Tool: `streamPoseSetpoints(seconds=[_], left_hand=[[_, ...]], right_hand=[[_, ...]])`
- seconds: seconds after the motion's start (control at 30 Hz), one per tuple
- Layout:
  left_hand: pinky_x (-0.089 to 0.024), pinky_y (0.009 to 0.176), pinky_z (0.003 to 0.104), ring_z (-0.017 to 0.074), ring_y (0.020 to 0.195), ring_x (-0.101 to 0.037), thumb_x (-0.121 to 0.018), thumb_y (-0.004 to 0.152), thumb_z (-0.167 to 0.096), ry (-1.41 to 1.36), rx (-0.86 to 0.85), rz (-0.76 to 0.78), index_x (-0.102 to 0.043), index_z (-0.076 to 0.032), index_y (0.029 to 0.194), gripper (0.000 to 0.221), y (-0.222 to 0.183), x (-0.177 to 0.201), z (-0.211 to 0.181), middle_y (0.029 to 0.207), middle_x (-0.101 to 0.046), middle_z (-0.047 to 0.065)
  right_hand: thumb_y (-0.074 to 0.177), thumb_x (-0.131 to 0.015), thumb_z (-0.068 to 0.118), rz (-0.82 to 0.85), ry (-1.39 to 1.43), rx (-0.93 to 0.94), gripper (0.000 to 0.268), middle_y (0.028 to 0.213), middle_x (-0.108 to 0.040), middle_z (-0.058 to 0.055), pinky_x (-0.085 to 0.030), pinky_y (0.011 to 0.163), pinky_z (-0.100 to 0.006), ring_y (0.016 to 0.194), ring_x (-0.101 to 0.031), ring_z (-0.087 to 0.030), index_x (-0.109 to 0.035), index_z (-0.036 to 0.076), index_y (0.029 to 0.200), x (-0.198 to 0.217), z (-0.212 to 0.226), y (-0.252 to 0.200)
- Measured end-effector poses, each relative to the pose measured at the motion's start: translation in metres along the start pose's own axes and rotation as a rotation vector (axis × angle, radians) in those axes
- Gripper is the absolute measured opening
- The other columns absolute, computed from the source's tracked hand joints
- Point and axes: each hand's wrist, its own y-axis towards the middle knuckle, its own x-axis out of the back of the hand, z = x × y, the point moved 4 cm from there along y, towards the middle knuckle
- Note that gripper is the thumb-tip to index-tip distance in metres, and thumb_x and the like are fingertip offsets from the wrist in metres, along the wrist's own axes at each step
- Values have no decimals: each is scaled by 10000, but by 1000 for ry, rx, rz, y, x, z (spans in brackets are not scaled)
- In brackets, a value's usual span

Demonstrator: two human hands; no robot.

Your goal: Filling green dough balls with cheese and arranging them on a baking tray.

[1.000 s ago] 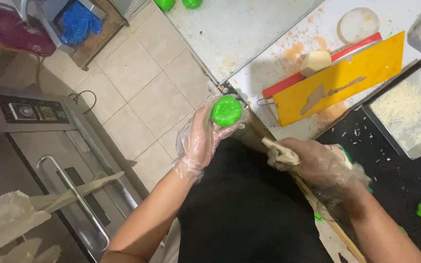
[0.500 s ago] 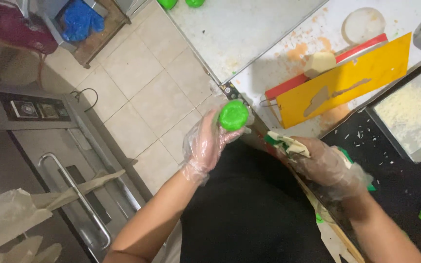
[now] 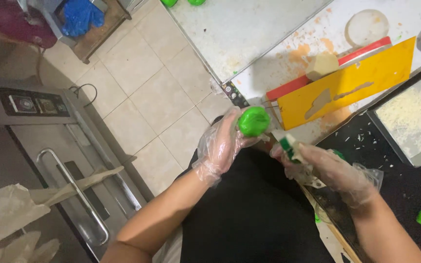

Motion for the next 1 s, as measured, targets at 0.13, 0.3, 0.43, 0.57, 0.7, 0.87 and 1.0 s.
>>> streamPoseSetpoints(seconds=[0.13, 0.3, 0.43, 0.57, 0.7, 0.87, 1.0], left_hand=[[-597, 890, 427, 287, 1091, -694, -511, 1008, -350, -15, -14, -15, -652, -69, 1179, 358, 6, 1, 2, 1199, -706, 146], [-594, 952, 452, 352, 1182, -676, -430, 1011, -397, 63, 7, 18, -613, 4, 1377, 573, -2, -9, -1, 1302, -676, 240], [-607, 900, 444, 333, 1184, -676, -465, 1025, -378, 39, 12, 45, -649, -48, 1315, 477, 1, -9, 12, 1312, -670, 173], [-634, 912, 436, 285, 1100, -712, -546, 957, -398, 70, 26, -114, -724, -22, 1247, 507, -13, -18, -1, 1229, -734, 182], [-617, 932, 428, 256, 1196, -580, -450, 1058, -307, 163, -140, 156, -665, -42, 1231, 382, 4, -1, 15, 1250, -592, 147], [-484, 1098, 333, 230, 1204, -662, -769, 904, -93, 1062, -744, 243, -582, -117, 1364, 498, 1, 2, 10, 1291, -676, 51], [-492, 1110, 302, 199, 1222, -651, -557, 1034, -149, 744, -506, 225, -642, -100, 1330, 312, 7, 3, 20, 1323, -691, 85]], right_hand=[[979, -387, 560, -76, -444, 131, 577, 991, -548, 21, -325, 760, -304, 926, -485, -121, -615, 128, 1285, 15, -21, 8], [1026, -238, 572, -251, -773, 464, 702, 1046, -732, -53, -434, 1062, -282, 984, -680, -152, -659, 33, 1181, 27, -26, 20], [937, -474, 556, -173, -467, 305, 534, 745, -652, -33, -402, 517, -261, 575, -544, -134, -735, 103, 1048, 1, 13, 13], [970, -487, 418, -419, -927, 145, 397, 1107, -770, -4, -483, 893, -372, 1007, -710, -209, -694, 240, 1258, 19, -3, 26], [985, -468, 386, -412, -1057, 311, 371, 999, -766, -122, -490, 807, -486, 960, -692, -394, -693, 183, 1198, 9, 4, 27], [1006, -507, 414, -457, -1184, 132, 272, 774, -701, -144, -458, 679, -549, 753, -669, -429, -661, 191, 975, 1, 9, 31], [998, -531, 446, -526, -1224, 193, 286, 876, -759, -95, -526, 701, -525, 839, -735, -360, -734, 253, 1057, -7, 15, 27]])
